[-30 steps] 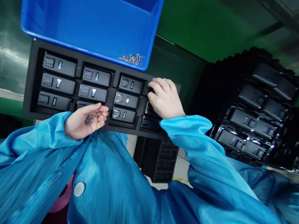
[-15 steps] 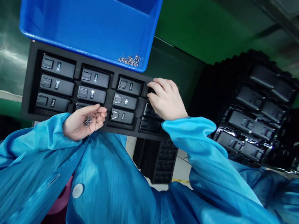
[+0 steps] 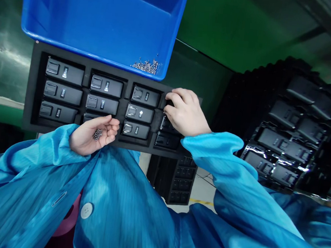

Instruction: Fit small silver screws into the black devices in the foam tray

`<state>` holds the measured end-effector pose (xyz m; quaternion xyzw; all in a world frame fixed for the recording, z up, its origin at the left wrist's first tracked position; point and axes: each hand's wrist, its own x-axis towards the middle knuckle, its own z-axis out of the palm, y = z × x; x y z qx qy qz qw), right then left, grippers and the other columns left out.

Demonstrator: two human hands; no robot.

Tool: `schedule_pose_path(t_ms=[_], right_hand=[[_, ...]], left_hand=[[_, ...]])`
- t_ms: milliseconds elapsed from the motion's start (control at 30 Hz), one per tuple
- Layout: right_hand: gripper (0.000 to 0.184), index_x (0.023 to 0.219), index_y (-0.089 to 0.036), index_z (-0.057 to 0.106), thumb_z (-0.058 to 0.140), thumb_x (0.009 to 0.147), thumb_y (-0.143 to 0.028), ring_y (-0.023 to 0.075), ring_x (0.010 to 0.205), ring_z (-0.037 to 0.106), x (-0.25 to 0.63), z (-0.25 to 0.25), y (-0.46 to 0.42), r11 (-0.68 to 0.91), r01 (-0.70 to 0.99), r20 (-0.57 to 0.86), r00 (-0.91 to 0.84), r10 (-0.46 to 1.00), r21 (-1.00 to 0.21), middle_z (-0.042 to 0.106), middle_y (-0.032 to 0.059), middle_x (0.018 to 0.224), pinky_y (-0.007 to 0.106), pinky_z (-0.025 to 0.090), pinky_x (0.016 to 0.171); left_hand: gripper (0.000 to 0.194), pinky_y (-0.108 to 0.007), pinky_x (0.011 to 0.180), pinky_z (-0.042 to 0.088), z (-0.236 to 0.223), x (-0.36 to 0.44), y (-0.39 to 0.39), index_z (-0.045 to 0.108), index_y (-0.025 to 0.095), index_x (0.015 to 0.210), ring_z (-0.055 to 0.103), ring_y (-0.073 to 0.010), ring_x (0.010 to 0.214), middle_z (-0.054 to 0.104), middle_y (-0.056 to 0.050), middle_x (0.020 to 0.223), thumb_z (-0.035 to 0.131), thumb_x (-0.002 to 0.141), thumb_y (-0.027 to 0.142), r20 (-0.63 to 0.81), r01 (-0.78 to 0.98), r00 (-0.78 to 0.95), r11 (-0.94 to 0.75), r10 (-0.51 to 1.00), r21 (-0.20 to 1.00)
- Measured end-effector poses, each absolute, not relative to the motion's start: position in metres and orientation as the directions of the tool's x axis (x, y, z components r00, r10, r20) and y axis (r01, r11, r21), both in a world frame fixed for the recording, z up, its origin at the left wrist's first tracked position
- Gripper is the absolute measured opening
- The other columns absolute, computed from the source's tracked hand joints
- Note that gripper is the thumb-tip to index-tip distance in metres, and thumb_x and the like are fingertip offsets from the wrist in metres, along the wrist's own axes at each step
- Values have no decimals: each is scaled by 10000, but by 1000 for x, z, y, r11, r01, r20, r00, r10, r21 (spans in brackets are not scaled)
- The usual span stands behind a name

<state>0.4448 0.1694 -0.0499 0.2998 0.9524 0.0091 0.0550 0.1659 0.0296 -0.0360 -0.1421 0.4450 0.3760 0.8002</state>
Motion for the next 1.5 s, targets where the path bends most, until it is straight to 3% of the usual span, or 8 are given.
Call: schedule_pose_path(t_ms=[300,500,767,1200,1400,1500], right_hand=[[367,787,-185,690,417,1020,-263,301,1114,510,442,-52,175,858,499,-126,-849,512,126,641,131,1052,535,432,1047],[372,746,-226,645,406,1029,-249,284,1075,502,443,-53,174,871,474,-72,-872,485,131,630,120,1021,485,419,1017],[302,791,-206,702,505,996,-309,287,1068,501,446,-56,175,874,483,-47,-873,486,59,611,97,991,483,446,924],[288,770,-206,746,530,949,-270,284,1018,497,442,-61,172,811,584,-52,-811,582,-31,622,110,975,532,437,969],[239,726,-208,716,571,910,-250,319,1069,493,435,-64,159,747,664,25,-747,664,10,580,104,953,663,355,1112],[217,707,-197,714,588,881,-233,338,1041,486,429,-68,148,669,743,76,-669,740,25,561,121,940,689,377,1060]], left_hand=[[426,-183,575,585,-35,168,29,755,81,770,655,-68,570,688,-44,697,446,1043,188,-824,-731,304,672,477,119],[434,-182,574,592,-33,168,28,754,74,770,654,-63,556,685,-37,690,437,1046,184,-823,-747,285,652,491,130],[401,-174,591,581,-34,169,27,750,86,788,649,-58,568,688,-40,704,455,1040,189,-825,-744,270,652,496,149],[398,-182,598,582,-33,170,27,755,80,771,651,-67,577,691,-50,704,469,1029,181,-827,-749,274,649,490,136],[406,-187,592,587,-34,170,26,755,75,767,655,-68,569,692,-47,698,466,1033,182,-827,-755,273,642,492,132],[404,-188,599,588,-35,169,26,756,72,775,651,-65,567,693,-46,700,467,1035,185,-825,-750,283,649,489,127]])
